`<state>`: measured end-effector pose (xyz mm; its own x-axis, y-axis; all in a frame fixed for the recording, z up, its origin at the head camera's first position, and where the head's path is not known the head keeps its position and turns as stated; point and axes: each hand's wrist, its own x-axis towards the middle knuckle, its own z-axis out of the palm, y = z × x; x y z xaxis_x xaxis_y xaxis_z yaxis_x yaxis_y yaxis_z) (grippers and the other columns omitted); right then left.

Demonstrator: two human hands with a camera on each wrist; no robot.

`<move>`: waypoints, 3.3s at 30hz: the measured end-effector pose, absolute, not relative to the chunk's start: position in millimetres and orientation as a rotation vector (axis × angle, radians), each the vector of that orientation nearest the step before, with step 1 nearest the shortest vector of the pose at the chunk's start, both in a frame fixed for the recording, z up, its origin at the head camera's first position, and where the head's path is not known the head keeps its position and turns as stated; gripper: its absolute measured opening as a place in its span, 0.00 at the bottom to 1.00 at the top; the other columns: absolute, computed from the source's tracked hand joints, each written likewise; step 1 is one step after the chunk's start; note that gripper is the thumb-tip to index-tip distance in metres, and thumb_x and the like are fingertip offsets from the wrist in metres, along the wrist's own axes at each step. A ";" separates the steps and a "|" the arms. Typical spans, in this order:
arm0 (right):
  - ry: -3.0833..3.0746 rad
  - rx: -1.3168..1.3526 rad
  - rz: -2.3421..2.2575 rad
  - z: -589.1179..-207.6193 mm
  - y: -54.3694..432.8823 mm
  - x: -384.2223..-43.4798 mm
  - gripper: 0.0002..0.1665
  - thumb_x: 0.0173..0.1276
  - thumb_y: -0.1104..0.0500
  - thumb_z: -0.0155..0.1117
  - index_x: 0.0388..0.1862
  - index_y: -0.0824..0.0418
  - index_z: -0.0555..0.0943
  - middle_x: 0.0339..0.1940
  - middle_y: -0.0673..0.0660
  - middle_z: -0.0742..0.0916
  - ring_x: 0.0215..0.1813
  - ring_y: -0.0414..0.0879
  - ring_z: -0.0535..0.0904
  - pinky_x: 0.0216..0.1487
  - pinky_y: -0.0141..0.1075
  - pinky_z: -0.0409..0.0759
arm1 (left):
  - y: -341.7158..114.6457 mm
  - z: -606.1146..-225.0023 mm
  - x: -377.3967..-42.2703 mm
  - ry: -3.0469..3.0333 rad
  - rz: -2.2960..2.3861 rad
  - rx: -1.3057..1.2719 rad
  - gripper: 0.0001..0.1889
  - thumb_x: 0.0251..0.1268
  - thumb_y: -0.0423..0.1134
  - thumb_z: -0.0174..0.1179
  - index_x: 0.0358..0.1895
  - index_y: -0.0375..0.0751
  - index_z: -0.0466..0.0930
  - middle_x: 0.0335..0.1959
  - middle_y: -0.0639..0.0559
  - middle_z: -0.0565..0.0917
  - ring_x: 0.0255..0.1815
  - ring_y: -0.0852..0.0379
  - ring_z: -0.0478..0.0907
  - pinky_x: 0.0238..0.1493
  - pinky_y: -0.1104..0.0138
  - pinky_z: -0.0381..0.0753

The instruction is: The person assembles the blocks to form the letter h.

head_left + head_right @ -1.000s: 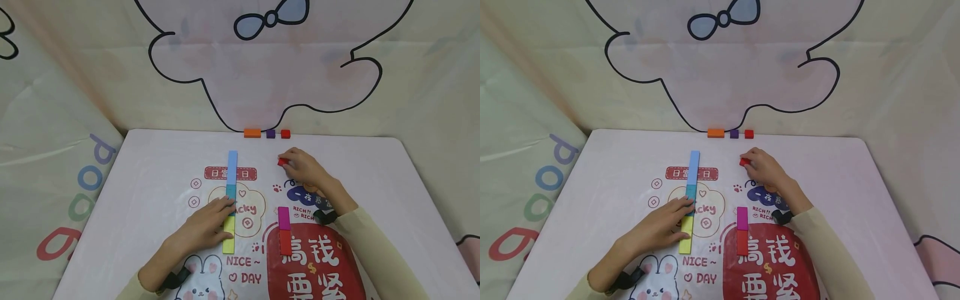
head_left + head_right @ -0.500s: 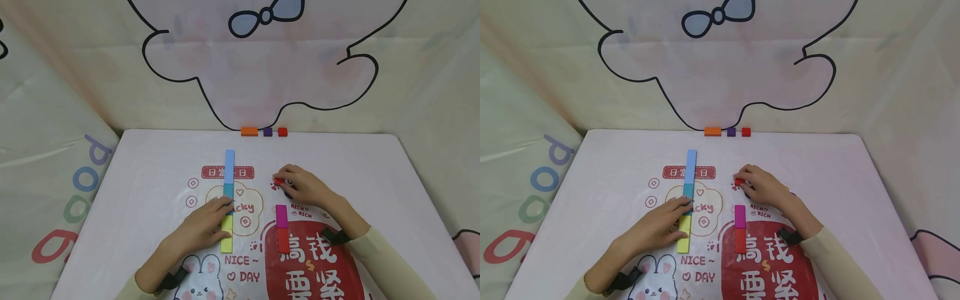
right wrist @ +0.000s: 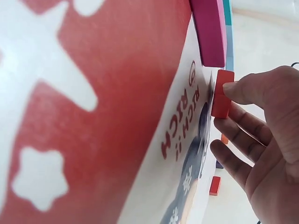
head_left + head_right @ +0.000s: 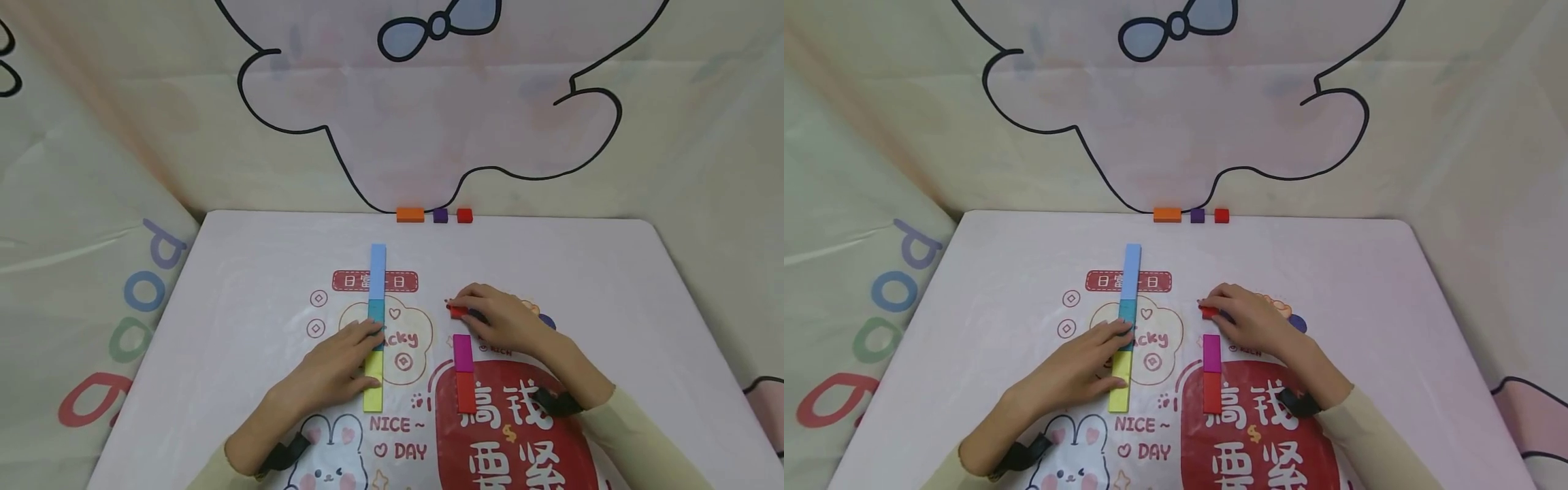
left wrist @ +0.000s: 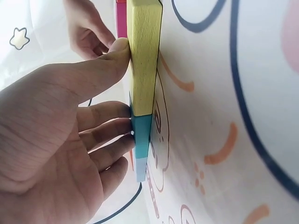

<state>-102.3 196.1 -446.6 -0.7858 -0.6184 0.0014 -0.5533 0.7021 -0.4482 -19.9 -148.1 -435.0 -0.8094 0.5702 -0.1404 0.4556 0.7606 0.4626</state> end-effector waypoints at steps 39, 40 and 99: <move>2.719 -0.927 -0.674 -445.0 203.6 -73.0 0.27 0.73 0.54 0.72 0.70 0.51 0.82 0.65 0.49 0.86 0.66 0.46 0.83 0.62 0.46 0.90 | -147.2 -435.2 -21.1 2.678 0.587 0.780 0.41 0.66 0.55 0.72 0.78 0.42 0.71 0.83 0.46 0.68 0.85 0.42 0.63 0.84 0.49 0.67; 2.719 -0.923 -0.674 -445.4 203.7 -72.5 0.28 0.73 0.53 0.72 0.70 0.51 0.82 0.65 0.49 0.86 0.66 0.46 0.83 0.61 0.46 0.90 | -147.3 -435.4 -21.0 2.678 0.589 0.778 0.41 0.66 0.55 0.72 0.78 0.42 0.71 0.83 0.46 0.68 0.85 0.42 0.63 0.84 0.48 0.67; 2.767 -0.892 -0.567 -445.1 205.5 -37.1 0.66 0.45 0.24 0.80 0.81 0.47 0.71 0.81 0.57 0.73 0.77 0.58 0.73 0.63 0.57 0.88 | -147.1 -436.8 -20.5 2.685 0.596 0.776 0.41 0.66 0.55 0.73 0.78 0.43 0.71 0.83 0.47 0.68 0.85 0.42 0.63 0.84 0.48 0.67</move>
